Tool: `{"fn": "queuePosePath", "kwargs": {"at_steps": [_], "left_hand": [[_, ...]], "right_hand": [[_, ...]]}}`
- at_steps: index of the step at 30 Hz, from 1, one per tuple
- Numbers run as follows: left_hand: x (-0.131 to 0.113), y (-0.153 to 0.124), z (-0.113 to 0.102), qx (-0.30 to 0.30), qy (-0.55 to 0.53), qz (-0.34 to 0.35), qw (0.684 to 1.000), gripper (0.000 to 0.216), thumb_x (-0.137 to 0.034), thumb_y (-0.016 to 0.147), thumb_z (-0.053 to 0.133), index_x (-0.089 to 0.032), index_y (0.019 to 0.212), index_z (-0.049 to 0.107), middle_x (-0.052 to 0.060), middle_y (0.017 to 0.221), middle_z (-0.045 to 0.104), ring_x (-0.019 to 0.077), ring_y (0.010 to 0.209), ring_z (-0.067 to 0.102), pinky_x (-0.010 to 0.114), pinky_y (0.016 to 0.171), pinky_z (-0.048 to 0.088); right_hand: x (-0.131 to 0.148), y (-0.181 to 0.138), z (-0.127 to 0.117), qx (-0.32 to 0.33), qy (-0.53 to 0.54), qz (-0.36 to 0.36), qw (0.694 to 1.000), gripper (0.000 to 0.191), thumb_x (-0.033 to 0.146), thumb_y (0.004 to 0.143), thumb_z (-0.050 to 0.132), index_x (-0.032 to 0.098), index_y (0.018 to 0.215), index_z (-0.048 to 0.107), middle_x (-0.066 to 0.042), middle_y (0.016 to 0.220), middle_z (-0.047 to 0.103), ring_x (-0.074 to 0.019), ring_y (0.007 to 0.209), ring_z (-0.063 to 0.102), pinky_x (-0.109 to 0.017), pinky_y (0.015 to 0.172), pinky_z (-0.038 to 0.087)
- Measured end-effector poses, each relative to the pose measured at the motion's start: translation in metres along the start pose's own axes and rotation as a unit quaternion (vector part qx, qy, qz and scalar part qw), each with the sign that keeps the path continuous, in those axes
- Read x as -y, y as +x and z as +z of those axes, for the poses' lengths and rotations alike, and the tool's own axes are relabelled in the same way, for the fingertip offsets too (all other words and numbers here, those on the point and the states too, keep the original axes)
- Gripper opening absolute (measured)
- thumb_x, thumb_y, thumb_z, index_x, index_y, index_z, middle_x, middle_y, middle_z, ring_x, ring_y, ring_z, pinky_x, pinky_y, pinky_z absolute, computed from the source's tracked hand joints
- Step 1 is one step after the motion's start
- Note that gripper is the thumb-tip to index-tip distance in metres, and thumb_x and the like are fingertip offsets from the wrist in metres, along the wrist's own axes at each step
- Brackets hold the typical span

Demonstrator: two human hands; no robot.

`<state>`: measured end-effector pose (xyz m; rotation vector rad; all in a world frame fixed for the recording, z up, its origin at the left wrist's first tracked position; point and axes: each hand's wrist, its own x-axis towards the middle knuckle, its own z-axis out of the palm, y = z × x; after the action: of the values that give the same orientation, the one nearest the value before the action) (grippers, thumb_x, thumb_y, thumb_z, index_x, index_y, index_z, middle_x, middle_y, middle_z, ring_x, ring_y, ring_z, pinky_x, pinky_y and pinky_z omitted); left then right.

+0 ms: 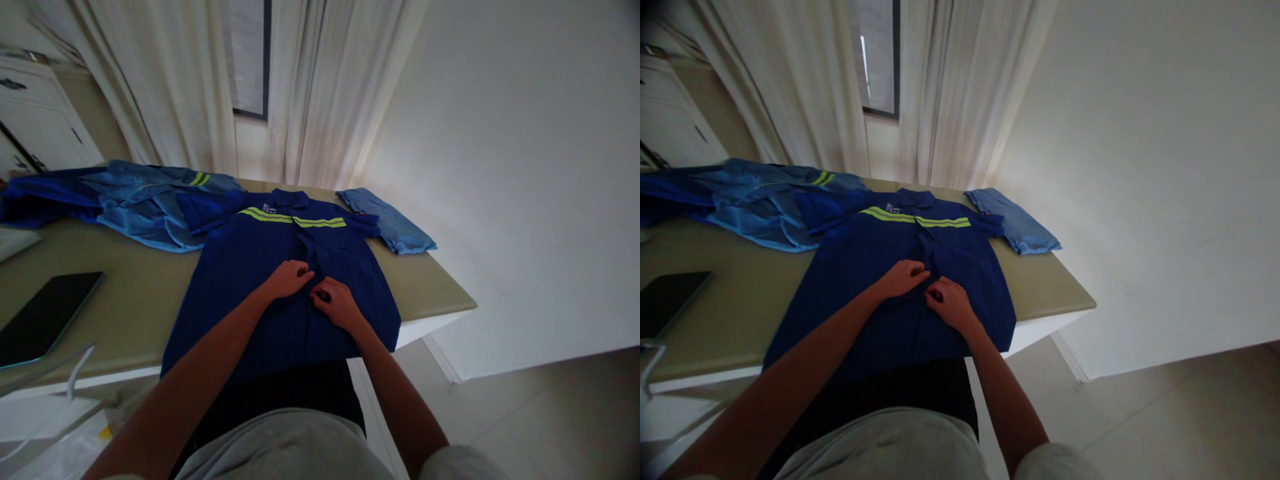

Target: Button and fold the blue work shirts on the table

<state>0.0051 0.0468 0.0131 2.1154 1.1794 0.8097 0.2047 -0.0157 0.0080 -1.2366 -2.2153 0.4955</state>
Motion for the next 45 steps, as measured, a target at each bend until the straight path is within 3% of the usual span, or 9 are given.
{"fn": "queuePosePath", "kwargs": {"at_steps": [6,14,24,31,35,39,45], "left_hand": [[-0.011,-0.004,0.007,-0.053,-0.042,-0.005,0.998,0.039,-0.042,0.092,0.055,-0.022,0.060,0.045,-0.003,0.057,0.049,0.0139,0.057,0.046,0.030,0.059,0.033],[-0.009,-0.007,0.010,-0.077,-0.082,-0.011,0.994,0.038,-0.045,0.091,0.056,-0.020,0.063,0.052,-0.002,0.060,0.054,0.0138,0.059,0.050,0.028,0.059,0.035],[-0.009,-0.008,0.012,-0.102,-0.098,0.005,0.990,0.042,-0.050,0.092,0.056,-0.018,0.065,0.055,-0.003,0.060,0.054,0.0127,0.060,0.050,0.026,0.059,0.036],[-0.009,-0.007,0.010,-0.092,-0.125,-0.005,0.988,0.041,-0.052,0.090,0.058,-0.018,0.068,0.058,-0.002,0.064,0.057,0.0137,0.062,0.053,0.026,0.059,0.038],[-0.005,-0.003,0.002,-0.022,-0.117,0.002,0.993,0.043,-0.055,0.091,0.056,-0.019,0.068,0.055,-0.004,0.061,0.051,0.0125,0.059,0.048,0.026,0.057,0.035],[0.000,-0.003,-0.006,0.036,-0.033,0.014,0.999,0.046,-0.054,0.091,0.057,-0.019,0.061,0.051,-0.004,0.057,0.048,0.0123,0.057,0.044,0.027,0.055,0.030],[-0.005,-0.006,-0.001,-0.001,0.026,0.001,1.000,0.040,-0.043,0.092,0.053,-0.020,0.059,0.048,-0.003,0.056,0.048,0.0131,0.056,0.044,0.029,0.056,0.027]], "right_hand": [[-0.003,0.001,0.003,-0.008,-0.008,-0.016,1.000,0.010,0.021,0.096,0.063,0.020,0.087,0.068,0.002,0.080,0.055,-0.0139,0.070,0.052,-0.027,0.068,0.037],[-0.011,0.008,0.003,-0.011,0.078,-0.005,0.997,0.014,0.024,0.094,0.064,0.019,0.081,0.067,0.003,0.071,0.053,-0.0136,0.065,0.050,-0.026,0.064,0.035],[-0.010,0.011,0.007,-0.027,0.105,0.030,0.994,0.018,0.027,0.090,0.068,0.019,0.074,0.064,0.004,0.067,0.053,-0.0129,0.062,0.047,-0.027,0.062,0.034],[-0.005,0.011,0.007,-0.024,0.108,0.041,0.993,0.016,0.026,0.088,0.074,0.019,0.075,0.069,0.003,0.069,0.057,-0.0124,0.062,0.049,-0.027,0.062,0.035],[0.000,0.009,0.008,-0.032,0.066,0.036,0.997,0.012,0.020,0.086,0.076,0.018,0.076,0.070,0.003,0.072,0.058,-0.0126,0.065,0.052,-0.027,0.063,0.035],[0.001,0.008,0.007,-0.039,0.061,0.031,0.997,0.007,0.016,0.088,0.073,0.019,0.082,0.072,0.002,0.073,0.059,-0.0131,0.066,0.054,-0.027,0.065,0.036],[-0.002,0.009,0.009,-0.027,0.059,0.032,0.997,0.007,0.020,0.090,0.073,0.020,0.082,0.073,0.002,0.073,0.058,-0.0133,0.066,0.053,-0.027,0.064,0.035]]}}
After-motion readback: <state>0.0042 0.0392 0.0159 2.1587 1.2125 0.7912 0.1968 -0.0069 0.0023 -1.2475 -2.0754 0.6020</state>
